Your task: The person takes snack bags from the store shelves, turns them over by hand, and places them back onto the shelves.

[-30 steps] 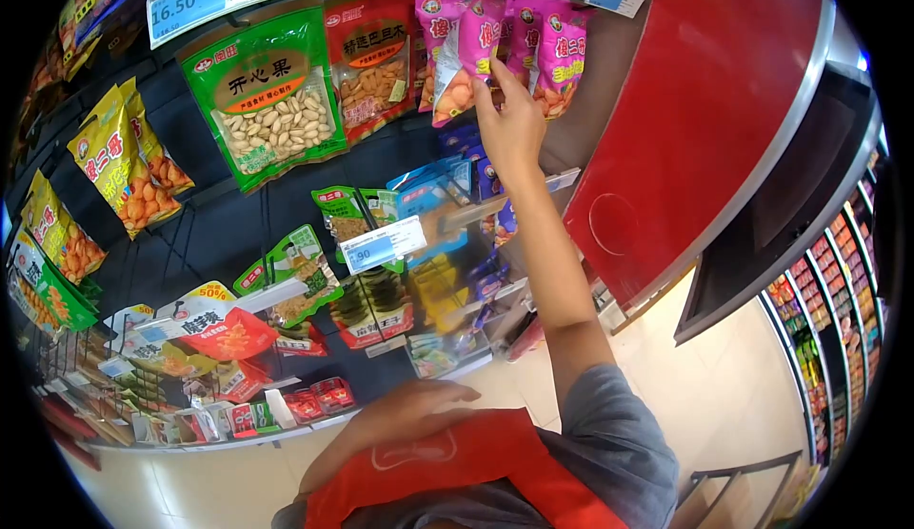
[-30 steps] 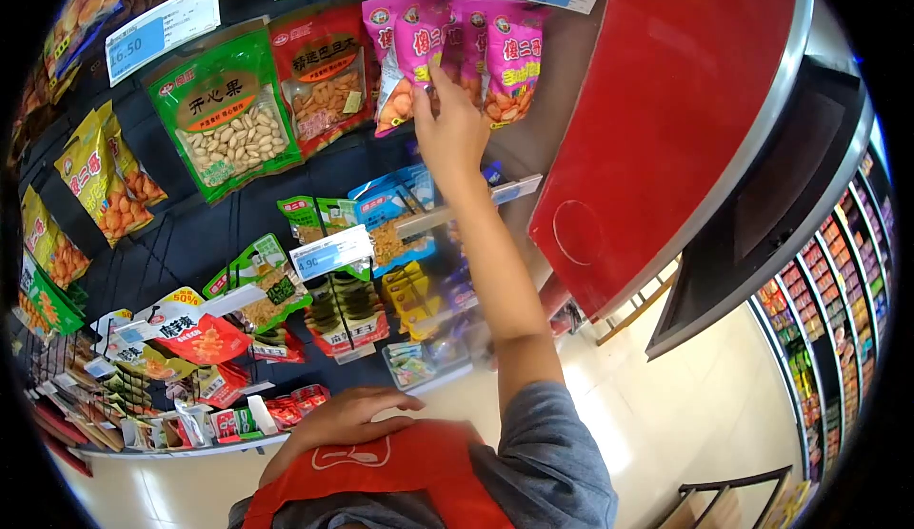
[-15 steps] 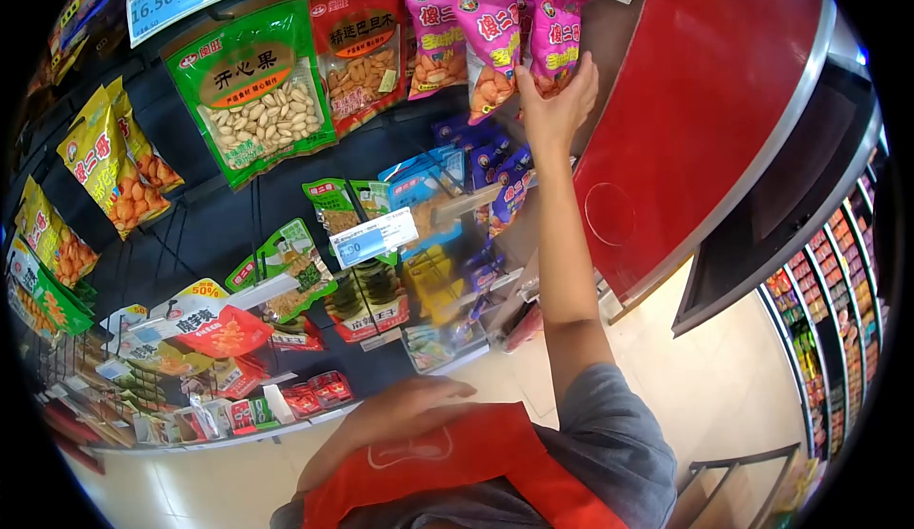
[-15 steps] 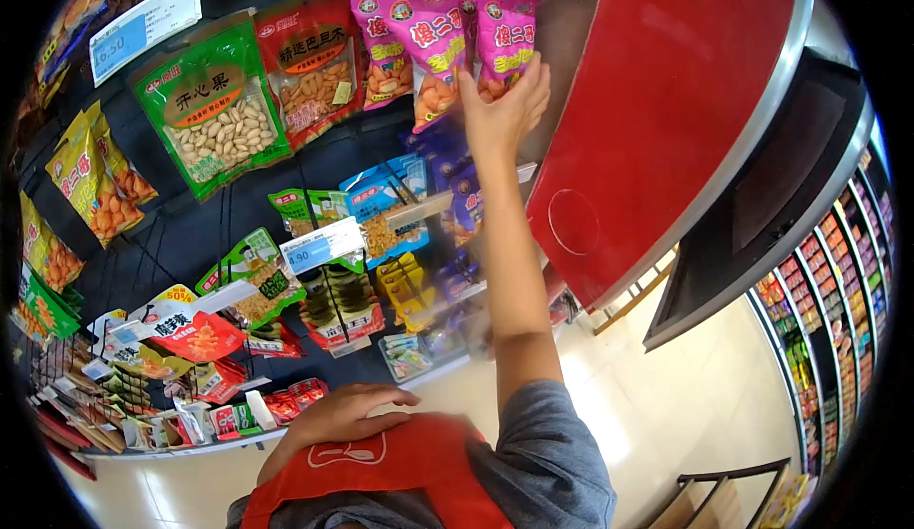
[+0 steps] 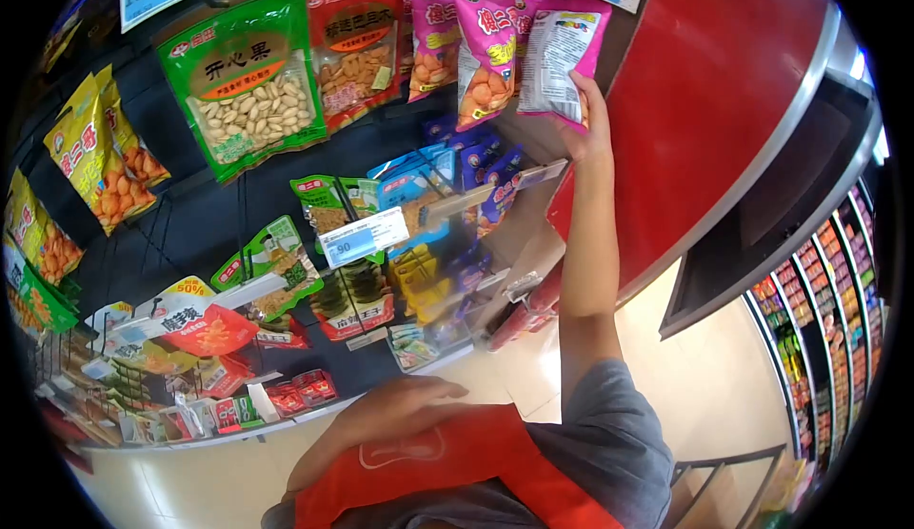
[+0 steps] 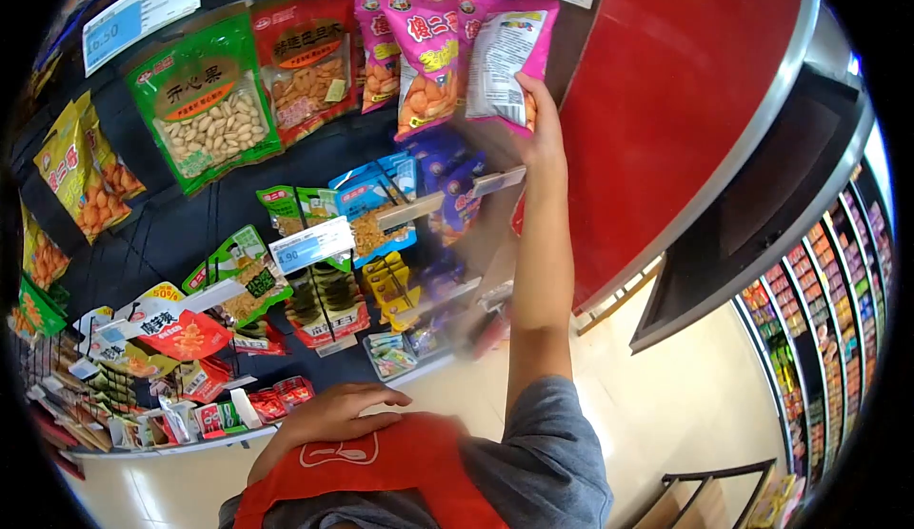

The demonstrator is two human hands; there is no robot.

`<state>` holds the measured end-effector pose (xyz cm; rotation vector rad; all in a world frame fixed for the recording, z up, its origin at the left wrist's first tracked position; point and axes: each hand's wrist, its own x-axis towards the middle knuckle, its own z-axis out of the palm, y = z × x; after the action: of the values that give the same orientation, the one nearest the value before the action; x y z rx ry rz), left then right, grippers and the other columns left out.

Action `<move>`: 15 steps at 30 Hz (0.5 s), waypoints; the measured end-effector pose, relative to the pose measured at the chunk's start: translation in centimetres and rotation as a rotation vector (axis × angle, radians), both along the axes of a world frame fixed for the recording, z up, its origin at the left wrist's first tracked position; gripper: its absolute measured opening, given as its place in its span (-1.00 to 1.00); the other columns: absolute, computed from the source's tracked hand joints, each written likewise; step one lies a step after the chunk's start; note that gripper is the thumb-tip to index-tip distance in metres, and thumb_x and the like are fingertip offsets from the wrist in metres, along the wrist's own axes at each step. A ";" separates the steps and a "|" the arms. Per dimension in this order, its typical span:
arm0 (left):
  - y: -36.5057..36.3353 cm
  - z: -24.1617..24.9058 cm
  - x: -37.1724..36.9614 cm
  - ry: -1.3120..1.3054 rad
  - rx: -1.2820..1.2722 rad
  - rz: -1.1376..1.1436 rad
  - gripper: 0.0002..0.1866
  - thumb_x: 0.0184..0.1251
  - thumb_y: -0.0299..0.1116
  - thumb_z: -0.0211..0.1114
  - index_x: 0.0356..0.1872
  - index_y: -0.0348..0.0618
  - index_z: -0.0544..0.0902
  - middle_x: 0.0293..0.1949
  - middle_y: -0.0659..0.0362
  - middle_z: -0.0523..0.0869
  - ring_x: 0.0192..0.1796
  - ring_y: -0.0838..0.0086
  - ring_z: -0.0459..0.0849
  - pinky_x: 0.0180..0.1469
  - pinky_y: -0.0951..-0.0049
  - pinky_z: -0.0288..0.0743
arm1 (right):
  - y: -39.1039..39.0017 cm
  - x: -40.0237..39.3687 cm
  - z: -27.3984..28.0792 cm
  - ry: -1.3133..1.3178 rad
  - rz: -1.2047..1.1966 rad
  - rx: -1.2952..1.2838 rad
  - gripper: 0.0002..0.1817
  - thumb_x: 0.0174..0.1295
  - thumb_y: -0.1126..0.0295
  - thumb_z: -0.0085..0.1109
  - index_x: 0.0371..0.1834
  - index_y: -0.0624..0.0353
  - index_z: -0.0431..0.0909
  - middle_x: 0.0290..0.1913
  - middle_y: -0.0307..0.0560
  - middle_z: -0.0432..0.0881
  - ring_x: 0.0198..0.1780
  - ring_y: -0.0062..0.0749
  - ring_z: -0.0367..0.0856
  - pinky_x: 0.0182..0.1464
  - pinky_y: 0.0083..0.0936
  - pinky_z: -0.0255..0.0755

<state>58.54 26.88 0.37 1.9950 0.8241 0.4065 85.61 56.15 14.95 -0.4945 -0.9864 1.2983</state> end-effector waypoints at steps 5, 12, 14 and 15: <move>0.3 -0.1 0.1 0.000 0.033 -0.024 -0.62 0.38 -0.13 0.05 0.03 -0.20 0.51 -0.02 0.00 0.59 0.04 0.17 0.56 0.07 0.31 0.42 | 1.4 1.4 -0.6 0.074 0.058 -0.027 -0.63 0.18 0.20 0.05 -0.04 0.21 0.49 -0.10 -0.09 0.63 -0.06 -0.25 0.57 0.09 -0.16 0.36; 0.1 0.0 -0.1 -0.009 0.078 -0.013 -0.64 0.37 -0.15 0.06 0.02 -0.18 0.52 -0.03 0.01 0.61 0.02 0.18 0.58 0.05 0.32 0.44 | 0.8 1.1 -0.4 0.062 0.062 -0.028 -0.62 0.18 0.20 0.05 -0.02 0.20 0.47 -0.09 -0.09 0.62 -0.06 -0.25 0.57 0.09 -0.16 0.36; 0.1 -0.1 -0.1 -0.013 0.060 -0.009 -0.64 0.37 -0.14 0.06 0.02 -0.18 0.52 -0.03 0.01 0.61 0.02 0.18 0.58 0.04 0.32 0.44 | 0.3 0.7 -0.2 0.060 0.037 -0.040 -0.62 0.18 0.19 0.05 -0.02 0.19 0.48 -0.09 -0.10 0.62 -0.06 -0.26 0.57 0.08 -0.16 0.37; 0.1 -0.1 -0.2 -0.015 0.051 -0.007 -0.64 0.37 -0.14 0.06 0.02 -0.18 0.52 -0.03 0.02 0.61 0.02 0.18 0.58 0.04 0.32 0.44 | 0.2 0.6 -0.2 0.061 0.028 -0.047 -0.62 0.17 0.19 0.05 -0.02 0.19 0.48 -0.10 -0.11 0.63 -0.06 -0.26 0.57 0.08 -0.17 0.37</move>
<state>58.36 26.94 0.30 2.0385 0.8046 0.4420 86.24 56.32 14.77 -0.4758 -0.9166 1.3563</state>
